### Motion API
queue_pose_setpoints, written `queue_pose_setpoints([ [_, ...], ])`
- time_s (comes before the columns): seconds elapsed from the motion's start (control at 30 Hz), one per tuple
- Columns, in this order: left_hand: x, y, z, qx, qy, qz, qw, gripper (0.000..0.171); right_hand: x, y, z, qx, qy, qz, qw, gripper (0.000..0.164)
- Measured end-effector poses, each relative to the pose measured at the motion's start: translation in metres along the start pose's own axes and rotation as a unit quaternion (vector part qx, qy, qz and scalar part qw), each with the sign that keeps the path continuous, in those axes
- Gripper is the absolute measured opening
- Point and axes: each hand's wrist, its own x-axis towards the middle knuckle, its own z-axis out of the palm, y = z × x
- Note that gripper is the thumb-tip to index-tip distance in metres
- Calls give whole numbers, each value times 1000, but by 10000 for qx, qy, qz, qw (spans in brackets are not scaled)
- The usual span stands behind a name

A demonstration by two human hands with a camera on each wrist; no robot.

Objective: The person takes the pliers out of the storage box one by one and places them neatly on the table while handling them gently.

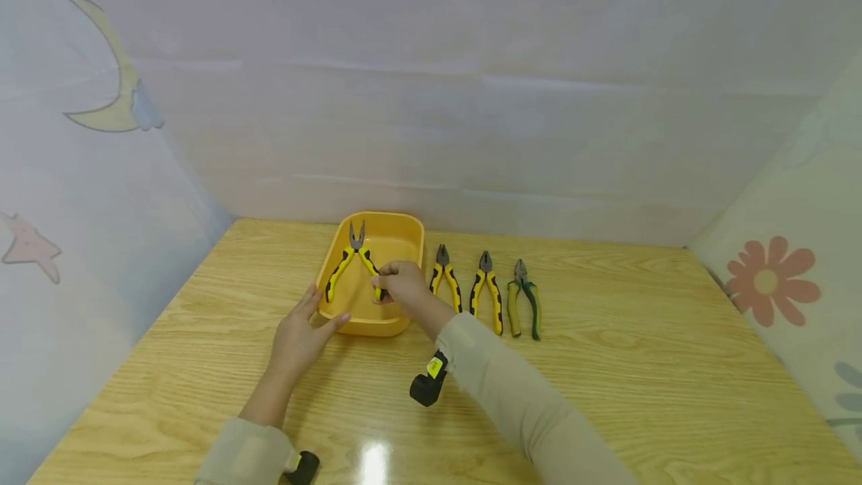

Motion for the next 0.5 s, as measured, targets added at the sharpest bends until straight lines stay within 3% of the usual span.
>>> queue_pose_setpoints([
  [0.5, 0, 1, 0, 17, -23, -142, 9999, 83, -19, 8, -17, 311, -218, -71, 9993, 25],
])
